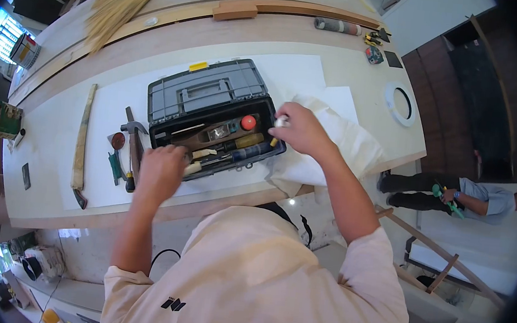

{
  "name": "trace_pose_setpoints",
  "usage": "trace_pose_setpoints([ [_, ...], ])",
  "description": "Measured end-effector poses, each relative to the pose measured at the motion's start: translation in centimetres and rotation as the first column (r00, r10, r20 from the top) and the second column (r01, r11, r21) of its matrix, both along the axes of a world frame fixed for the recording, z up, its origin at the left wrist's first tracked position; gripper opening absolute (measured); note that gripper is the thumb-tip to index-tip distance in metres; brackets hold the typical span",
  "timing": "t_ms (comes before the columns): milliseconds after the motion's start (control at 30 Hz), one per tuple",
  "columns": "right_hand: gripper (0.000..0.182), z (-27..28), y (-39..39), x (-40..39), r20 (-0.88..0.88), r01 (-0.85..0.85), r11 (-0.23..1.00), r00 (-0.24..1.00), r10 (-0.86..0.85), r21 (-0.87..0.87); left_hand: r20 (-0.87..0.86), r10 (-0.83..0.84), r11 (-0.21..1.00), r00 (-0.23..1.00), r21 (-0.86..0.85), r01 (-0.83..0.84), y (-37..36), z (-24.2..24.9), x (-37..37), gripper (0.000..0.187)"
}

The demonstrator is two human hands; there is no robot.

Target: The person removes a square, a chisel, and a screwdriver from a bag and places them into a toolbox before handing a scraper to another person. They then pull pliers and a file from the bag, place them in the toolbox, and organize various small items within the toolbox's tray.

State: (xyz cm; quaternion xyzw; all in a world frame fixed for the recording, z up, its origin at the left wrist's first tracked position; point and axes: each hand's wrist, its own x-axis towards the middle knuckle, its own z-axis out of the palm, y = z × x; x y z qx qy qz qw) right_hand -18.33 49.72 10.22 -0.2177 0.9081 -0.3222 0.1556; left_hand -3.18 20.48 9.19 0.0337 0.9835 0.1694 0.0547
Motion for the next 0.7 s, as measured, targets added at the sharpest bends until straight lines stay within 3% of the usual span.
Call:
trace_pose_setpoints([
  [133,0.031,-3.3,-3.5,-3.1,-0.115,-0.227,0.910,0.953,0.281,0.346,-0.118,0.014,0.940,0.993,0.339,0.027,6.8,-1.4,-1.9,0.021],
  [267,0.030,-5.3,-4.7,-4.7,-0.027,-0.392,0.690,0.859,0.512,0.608,0.274,0.050,0.927,0.960,0.345,-0.146,11.1,-4.2,-6.3,0.023],
  [300,0.030,-5.5,-4.8,-4.8,-0.054,-0.409,0.689,0.837,0.544,0.598,0.373,0.065,0.928,0.925,0.317,-0.193,11.9,-4.9,-7.2,0.023],
  [367,0.029,-5.7,-4.8,-5.0,-0.112,-0.443,0.686,0.789,0.604,0.577,0.404,0.103,0.910,0.909,0.330,-0.250,13.3,-7.3,-8.2,0.025],
  [467,0.028,-6.4,-4.6,-5.3,-0.191,-0.349,0.778,0.841,0.506,0.522,0.435,0.111,0.873,0.894,0.388,-0.297,13.6,-9.7,-9.8,0.028],
  [533,0.028,-6.7,-3.5,-4.8,-0.365,-0.327,0.877,0.815,0.450,0.353,0.441,0.118,0.844,0.890,0.428,-0.324,13.6,-10.0,-9.9,0.029],
  [567,0.028,-6.8,-2.5,-4.4,-0.446,-0.314,0.913,0.800,0.402,0.261,0.436,0.132,0.829,0.890,0.443,-0.341,13.6,-10.1,-9.7,0.029],
  [700,0.022,-2.5,3.8,-2.3,-0.434,-0.014,0.990,0.900,-0.050,-0.142,0.436,0.121,0.848,0.892,0.422,-0.322,13.7,-10.4,-9.8,0.038],
])
